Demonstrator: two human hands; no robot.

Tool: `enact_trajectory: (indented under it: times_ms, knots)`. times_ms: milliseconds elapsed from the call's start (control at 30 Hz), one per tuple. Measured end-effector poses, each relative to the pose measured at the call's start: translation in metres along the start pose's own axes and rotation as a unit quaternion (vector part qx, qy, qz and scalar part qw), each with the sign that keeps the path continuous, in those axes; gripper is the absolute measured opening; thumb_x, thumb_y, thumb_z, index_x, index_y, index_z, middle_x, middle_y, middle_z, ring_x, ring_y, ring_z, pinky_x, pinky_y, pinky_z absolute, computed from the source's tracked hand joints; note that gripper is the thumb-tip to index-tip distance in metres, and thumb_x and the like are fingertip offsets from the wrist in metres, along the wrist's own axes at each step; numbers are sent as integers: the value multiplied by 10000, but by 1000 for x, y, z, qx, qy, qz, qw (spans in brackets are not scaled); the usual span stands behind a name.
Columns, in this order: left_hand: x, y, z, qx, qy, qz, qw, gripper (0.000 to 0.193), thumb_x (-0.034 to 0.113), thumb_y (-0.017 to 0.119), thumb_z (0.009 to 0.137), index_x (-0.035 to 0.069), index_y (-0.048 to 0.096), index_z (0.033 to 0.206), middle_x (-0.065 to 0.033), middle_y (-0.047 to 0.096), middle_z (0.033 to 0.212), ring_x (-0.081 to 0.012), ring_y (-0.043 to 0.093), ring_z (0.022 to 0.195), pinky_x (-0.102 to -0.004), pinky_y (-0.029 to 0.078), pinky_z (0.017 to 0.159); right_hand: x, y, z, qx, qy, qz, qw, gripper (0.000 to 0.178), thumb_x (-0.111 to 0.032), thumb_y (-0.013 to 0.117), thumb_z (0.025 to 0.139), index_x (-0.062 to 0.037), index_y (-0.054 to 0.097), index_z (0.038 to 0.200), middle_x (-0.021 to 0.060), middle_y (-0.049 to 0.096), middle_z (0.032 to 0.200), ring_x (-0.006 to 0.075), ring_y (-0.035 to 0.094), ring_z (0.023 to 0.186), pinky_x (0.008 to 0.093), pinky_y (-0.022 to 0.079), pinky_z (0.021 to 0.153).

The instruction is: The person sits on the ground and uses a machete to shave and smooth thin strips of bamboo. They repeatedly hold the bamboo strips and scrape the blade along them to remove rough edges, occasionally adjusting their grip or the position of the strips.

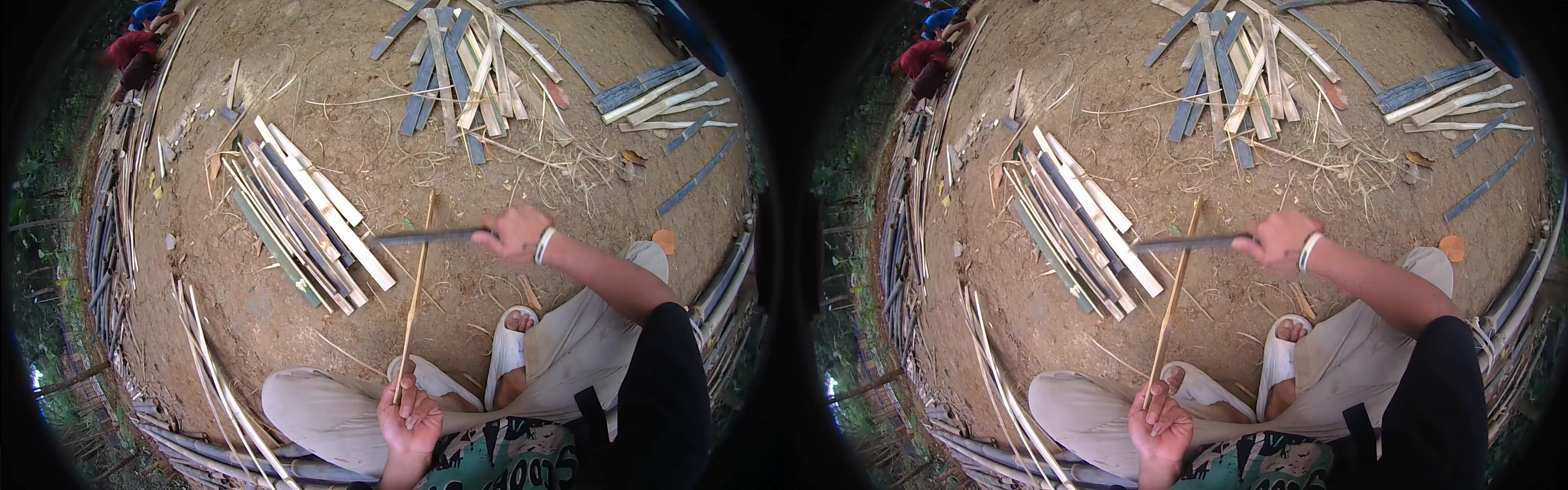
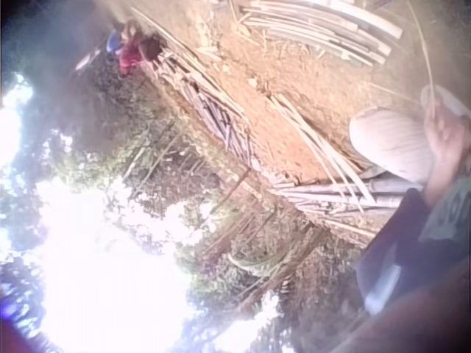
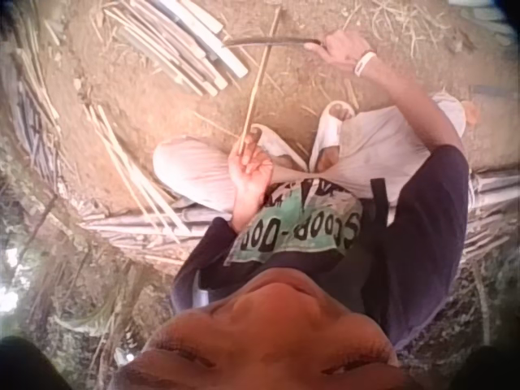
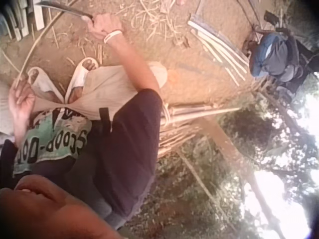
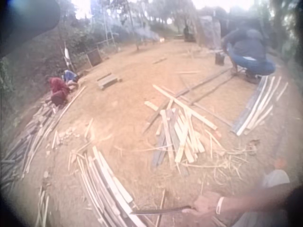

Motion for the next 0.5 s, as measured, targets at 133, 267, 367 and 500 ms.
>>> enact_trajectory:
  times_ms: [133, 267, 367, 500]
  knots:
    - [-1, -2, -1, -1, 3, 3, 1000, 309, 172, 296, 1003, -67, 481, 939, -6, 362, 494, -89, 291, 340, -218, 340, 368, 46, 1, 19, 24, 94, 38, 995, 589, -573, 336, 974, -40, 587, 998, 203, 630, 698, 351, 664, 710, 478, 535, 677]
    - [7, -14, -1, 76, 42, 134, 987, 286, 197, 326, 1010, 2, 499, 891, 10, 341, 481, -89, 259, 329, -233, 306, 336, 20, 0, 12, 57, 32, 155, 986, 541, -543, 451, 961, -13, 558, 948, 174, 631, 723, 308, 652, 673, 428, 523, 646]
    - [9, -30, -7, 129, 94, 261, 952, 278, 227, 375, 1012, 33, 505, 862, 13, 314, 450, -94, 246, 325, -246, 273, 324, 11, 13, 20, 34, -22, 390, 920, 446, -484, 546, 941, -37, 552, 939, 124, 597, 712, 268, 611, 645, 381, 492, 629]
    - [0, -35, -9, 171, 143, 334, 916, 272, 228, 441, 1006, 34, 507, 827, 7, 296, 419, -105, 249, 327, -264, 249, 324, 49, 35, 46, 75, 32, 364, 928, 426, -486, 518, 945, -68, 599, 924, 125, 631, 771, 291, 629, 728, 390, 491, 687]
Point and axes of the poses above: each hand's wrist, its own z-axis towards the middle knuckle, its own y-axis out of the palm, x = y × z, the point moved 8 cm from there along z, towards the middle knuckle
